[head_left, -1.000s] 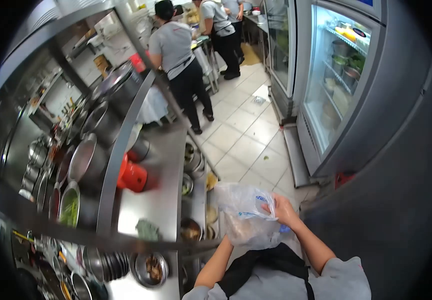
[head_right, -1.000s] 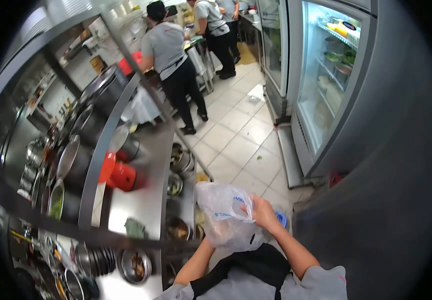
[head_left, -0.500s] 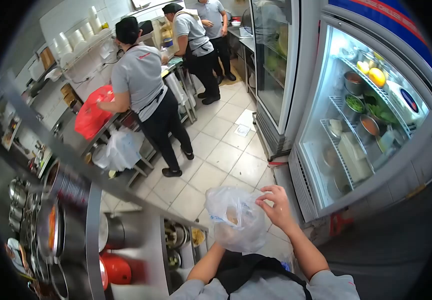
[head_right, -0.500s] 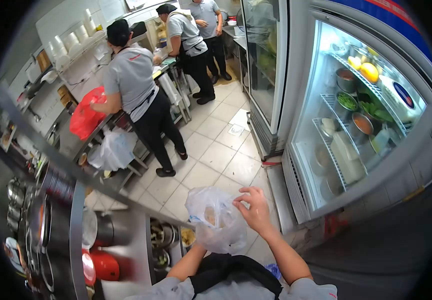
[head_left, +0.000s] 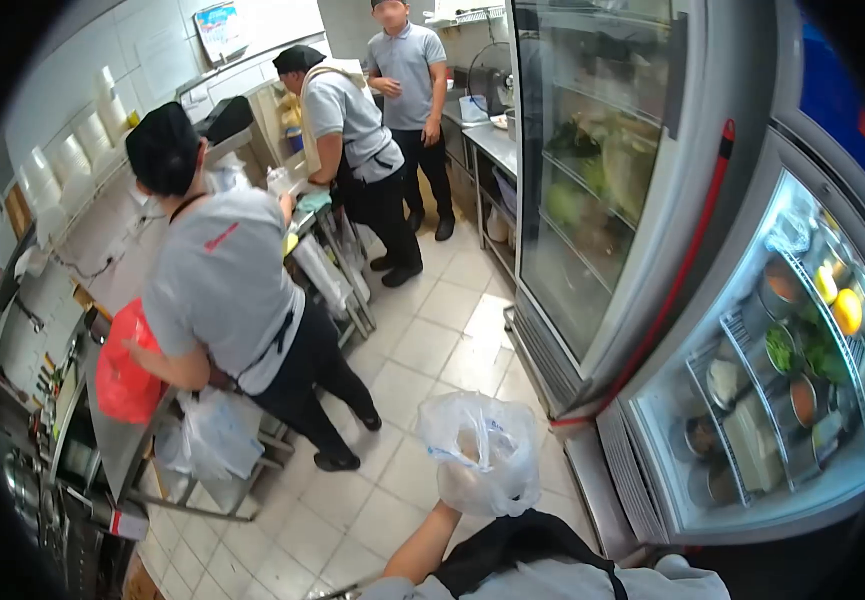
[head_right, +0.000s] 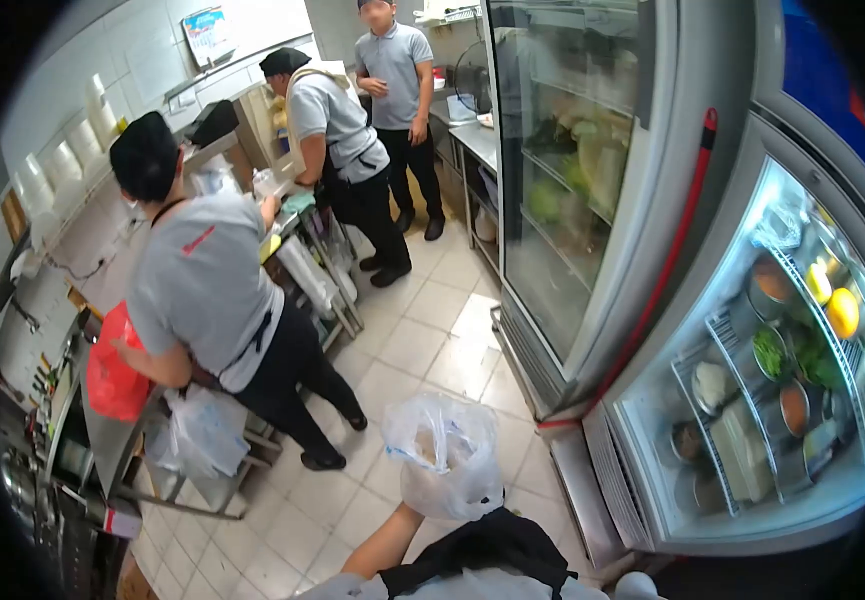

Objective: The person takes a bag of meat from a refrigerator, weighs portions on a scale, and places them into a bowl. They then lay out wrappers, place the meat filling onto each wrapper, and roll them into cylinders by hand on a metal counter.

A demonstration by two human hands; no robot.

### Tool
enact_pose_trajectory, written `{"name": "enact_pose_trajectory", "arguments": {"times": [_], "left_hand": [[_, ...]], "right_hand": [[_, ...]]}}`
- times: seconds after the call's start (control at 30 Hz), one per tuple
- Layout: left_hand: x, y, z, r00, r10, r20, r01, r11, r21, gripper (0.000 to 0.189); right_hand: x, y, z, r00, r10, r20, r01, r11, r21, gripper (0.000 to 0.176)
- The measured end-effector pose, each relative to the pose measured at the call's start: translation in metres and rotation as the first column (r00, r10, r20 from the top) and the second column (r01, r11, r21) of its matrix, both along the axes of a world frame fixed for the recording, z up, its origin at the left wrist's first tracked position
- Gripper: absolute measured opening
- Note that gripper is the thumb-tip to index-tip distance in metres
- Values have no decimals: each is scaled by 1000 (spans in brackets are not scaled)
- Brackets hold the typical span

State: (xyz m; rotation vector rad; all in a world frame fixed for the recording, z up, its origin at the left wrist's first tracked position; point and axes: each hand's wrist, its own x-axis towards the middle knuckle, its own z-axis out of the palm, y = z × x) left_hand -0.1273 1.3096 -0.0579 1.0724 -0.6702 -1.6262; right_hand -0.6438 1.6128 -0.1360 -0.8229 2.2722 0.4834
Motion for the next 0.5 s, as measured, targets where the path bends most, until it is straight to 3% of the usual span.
{"name": "enact_pose_trajectory", "arguments": {"times": [0.1,0.2,0.3,0.37,0.4,0.47,0.5], "left_hand": [[20,-79,-10,1000,16,14,-16,1000,2,39],[37,-161,-7,998,58,19,-58,998,-6,39],[58,-235,-1,995,90,44,-89,996,-26,39],[71,-286,8,991,119,59,-116,992,-44,38],[76,-313,14,990,130,54,-127,990,-53,38],[86,-367,22,987,152,53,-148,986,-76,38],[91,-396,24,985,162,54,-157,984,-87,38]], "right_hand": [[11,-32,8,998,-66,19,66,997,37,43],[35,-133,-19,995,39,92,-34,998,-57,42],[86,-341,-62,921,369,122,-302,878,-371,41],[163,-529,-35,830,553,74,-359,631,-688,36],[194,-618,-49,809,586,40,-451,663,-598,30],[282,-767,15,745,639,192,-268,551,-790,33],[330,-817,85,703,667,246,-233,543,-807,33]]}}
